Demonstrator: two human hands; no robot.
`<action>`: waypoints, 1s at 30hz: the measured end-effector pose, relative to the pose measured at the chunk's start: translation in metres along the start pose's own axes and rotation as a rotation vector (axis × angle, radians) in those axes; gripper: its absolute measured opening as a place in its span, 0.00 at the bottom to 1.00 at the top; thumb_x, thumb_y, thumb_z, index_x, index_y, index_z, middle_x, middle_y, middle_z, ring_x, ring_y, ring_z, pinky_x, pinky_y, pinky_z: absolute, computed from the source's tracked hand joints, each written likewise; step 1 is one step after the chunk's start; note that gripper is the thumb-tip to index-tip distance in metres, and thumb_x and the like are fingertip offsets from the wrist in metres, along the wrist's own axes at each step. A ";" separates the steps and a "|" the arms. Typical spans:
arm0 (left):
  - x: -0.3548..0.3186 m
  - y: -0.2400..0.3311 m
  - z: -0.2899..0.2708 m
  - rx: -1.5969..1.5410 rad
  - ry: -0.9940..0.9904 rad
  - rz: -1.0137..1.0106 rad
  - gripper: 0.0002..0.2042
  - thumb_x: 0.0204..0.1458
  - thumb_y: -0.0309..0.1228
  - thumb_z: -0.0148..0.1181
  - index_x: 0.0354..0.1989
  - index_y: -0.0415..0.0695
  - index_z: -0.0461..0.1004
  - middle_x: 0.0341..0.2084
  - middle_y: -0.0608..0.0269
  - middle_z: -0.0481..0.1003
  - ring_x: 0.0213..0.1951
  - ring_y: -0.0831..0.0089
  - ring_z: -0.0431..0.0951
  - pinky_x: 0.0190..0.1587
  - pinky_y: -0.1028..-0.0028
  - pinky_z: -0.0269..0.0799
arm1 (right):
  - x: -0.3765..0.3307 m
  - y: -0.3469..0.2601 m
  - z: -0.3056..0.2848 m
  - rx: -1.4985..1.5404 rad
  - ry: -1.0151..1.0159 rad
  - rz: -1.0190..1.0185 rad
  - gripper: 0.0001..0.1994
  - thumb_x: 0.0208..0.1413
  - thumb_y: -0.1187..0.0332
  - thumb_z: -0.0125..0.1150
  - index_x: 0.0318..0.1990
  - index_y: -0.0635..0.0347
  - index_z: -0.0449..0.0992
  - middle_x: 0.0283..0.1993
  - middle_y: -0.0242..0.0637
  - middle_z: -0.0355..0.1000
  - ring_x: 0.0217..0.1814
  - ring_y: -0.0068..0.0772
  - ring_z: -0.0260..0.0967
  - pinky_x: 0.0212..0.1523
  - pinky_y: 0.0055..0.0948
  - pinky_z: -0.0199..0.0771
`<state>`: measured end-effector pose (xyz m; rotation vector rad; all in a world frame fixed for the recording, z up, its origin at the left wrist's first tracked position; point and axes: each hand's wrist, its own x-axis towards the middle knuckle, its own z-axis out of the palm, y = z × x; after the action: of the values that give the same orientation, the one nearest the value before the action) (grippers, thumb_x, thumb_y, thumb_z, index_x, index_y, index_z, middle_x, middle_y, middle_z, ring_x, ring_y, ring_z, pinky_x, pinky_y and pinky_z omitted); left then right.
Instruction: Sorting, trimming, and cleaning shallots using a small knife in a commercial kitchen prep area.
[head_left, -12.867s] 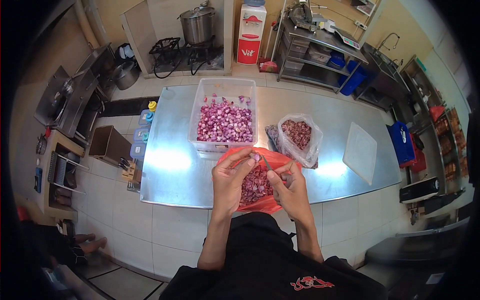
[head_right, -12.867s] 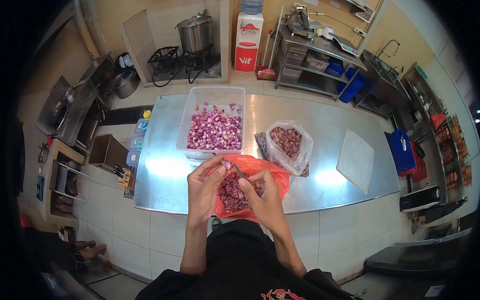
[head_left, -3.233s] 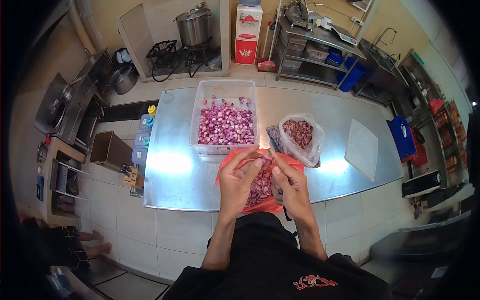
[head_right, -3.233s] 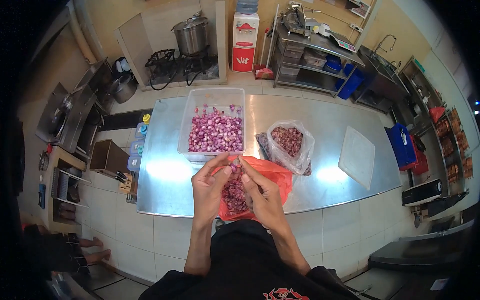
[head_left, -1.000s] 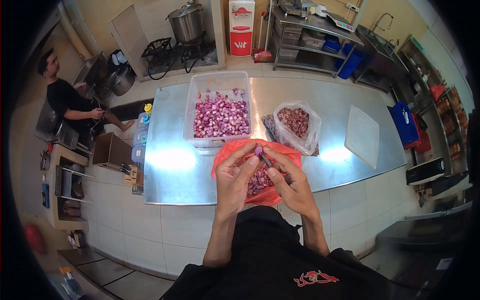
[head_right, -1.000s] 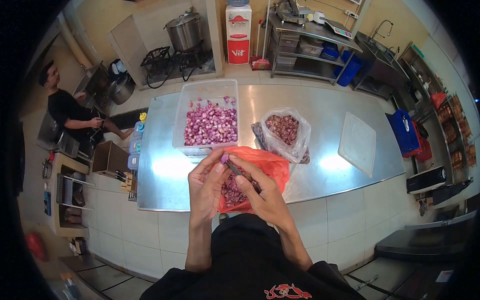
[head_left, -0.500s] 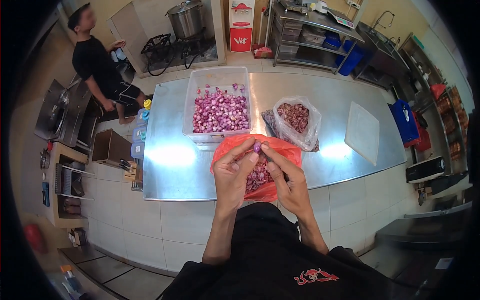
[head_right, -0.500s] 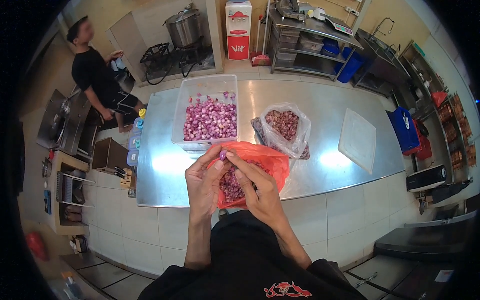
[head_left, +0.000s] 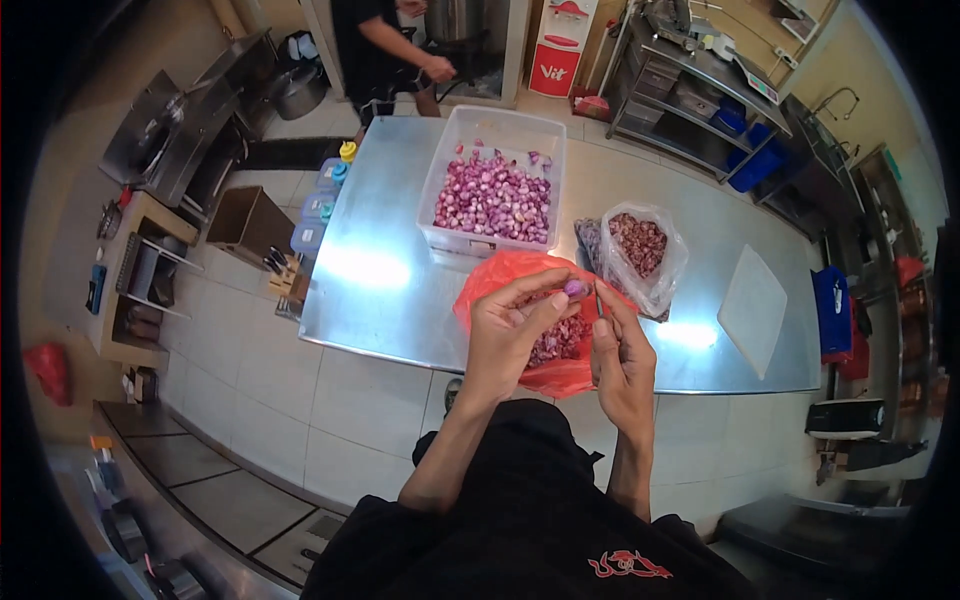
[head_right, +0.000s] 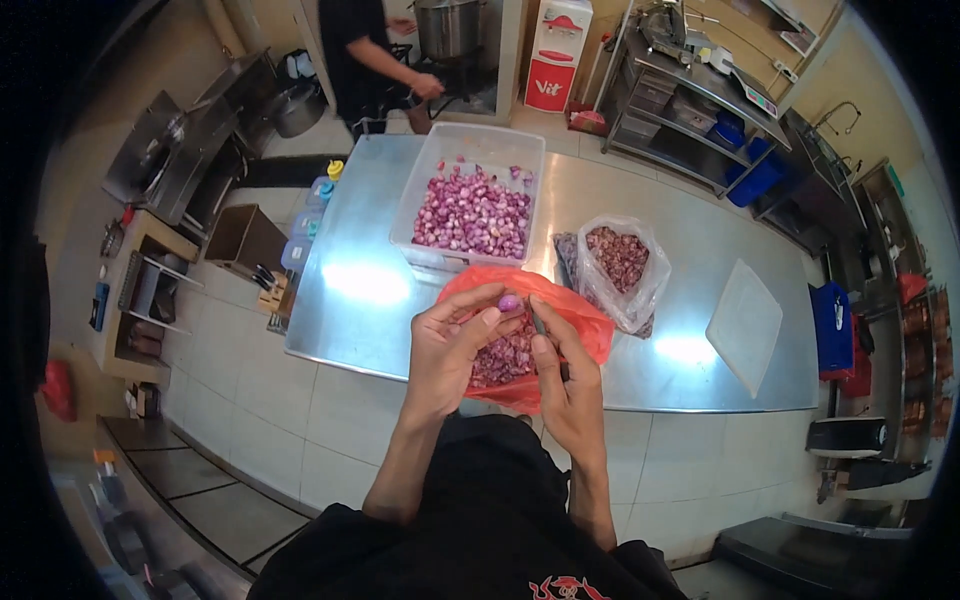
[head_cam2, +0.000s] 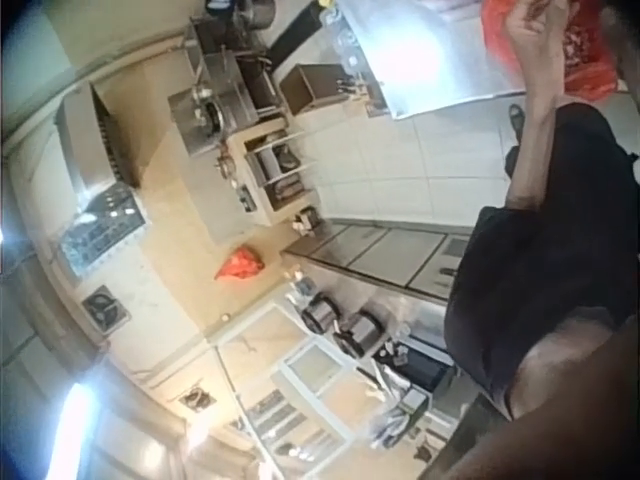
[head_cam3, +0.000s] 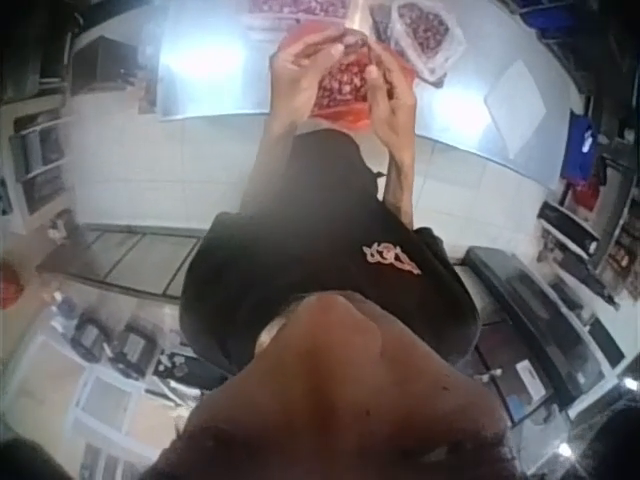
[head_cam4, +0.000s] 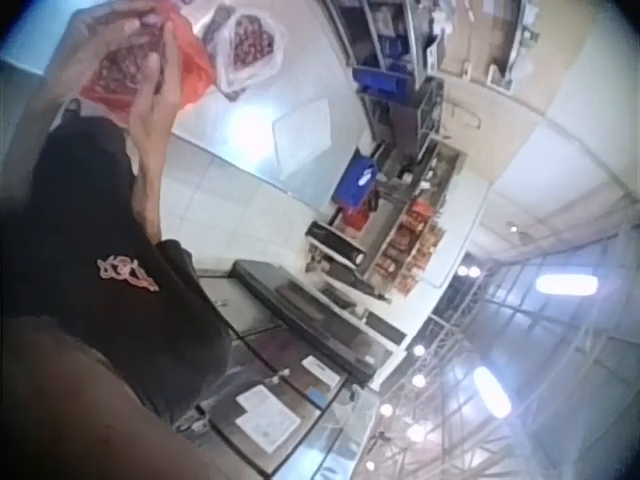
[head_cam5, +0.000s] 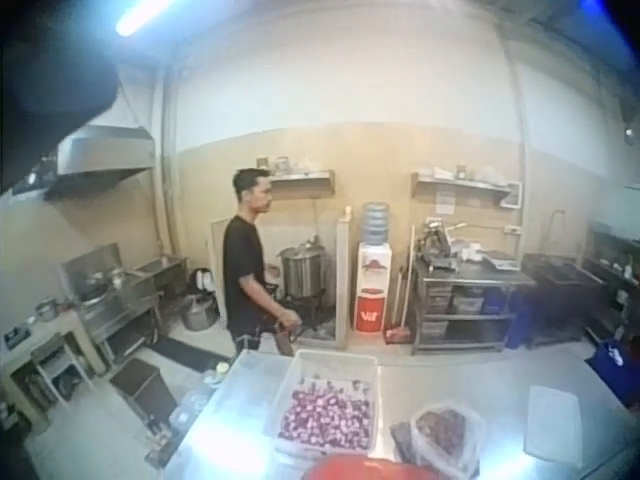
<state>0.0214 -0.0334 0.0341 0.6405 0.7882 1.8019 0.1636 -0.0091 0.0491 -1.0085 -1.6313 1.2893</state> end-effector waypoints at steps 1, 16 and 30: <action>0.000 0.000 -0.003 -0.008 -0.001 -0.025 0.14 0.56 0.20 0.55 0.50 0.29 0.70 0.44 0.50 0.75 0.45 0.68 0.78 0.51 0.70 0.76 | 0.002 0.001 0.000 -0.034 -0.016 -0.022 0.17 0.63 0.72 0.49 0.59 0.64 0.67 0.55 0.41 0.70 0.54 0.27 0.66 0.56 0.26 0.64; -0.033 -0.021 -0.040 0.029 0.227 -0.091 0.13 0.54 0.21 0.57 0.48 0.30 0.72 0.42 0.48 0.76 0.46 0.64 0.78 0.50 0.71 0.76 | 0.005 0.029 -0.003 -0.043 0.009 0.376 0.10 0.62 0.66 0.55 0.42 0.63 0.68 0.28 0.30 0.68 0.24 0.11 0.56 0.23 0.14 0.54; -0.043 -0.028 -0.046 0.044 0.274 -0.128 0.13 0.55 0.23 0.58 0.47 0.32 0.73 0.41 0.53 0.76 0.42 0.71 0.78 0.49 0.74 0.76 | -0.005 0.030 0.008 0.082 -0.411 0.224 0.21 0.62 0.71 0.52 0.63 0.59 0.63 0.52 0.33 0.68 0.42 0.18 0.65 0.46 0.22 0.66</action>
<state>0.0191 -0.0766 -0.0194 0.3646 1.0310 1.7797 0.1611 -0.0115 0.0175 -0.9386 -1.7834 1.7929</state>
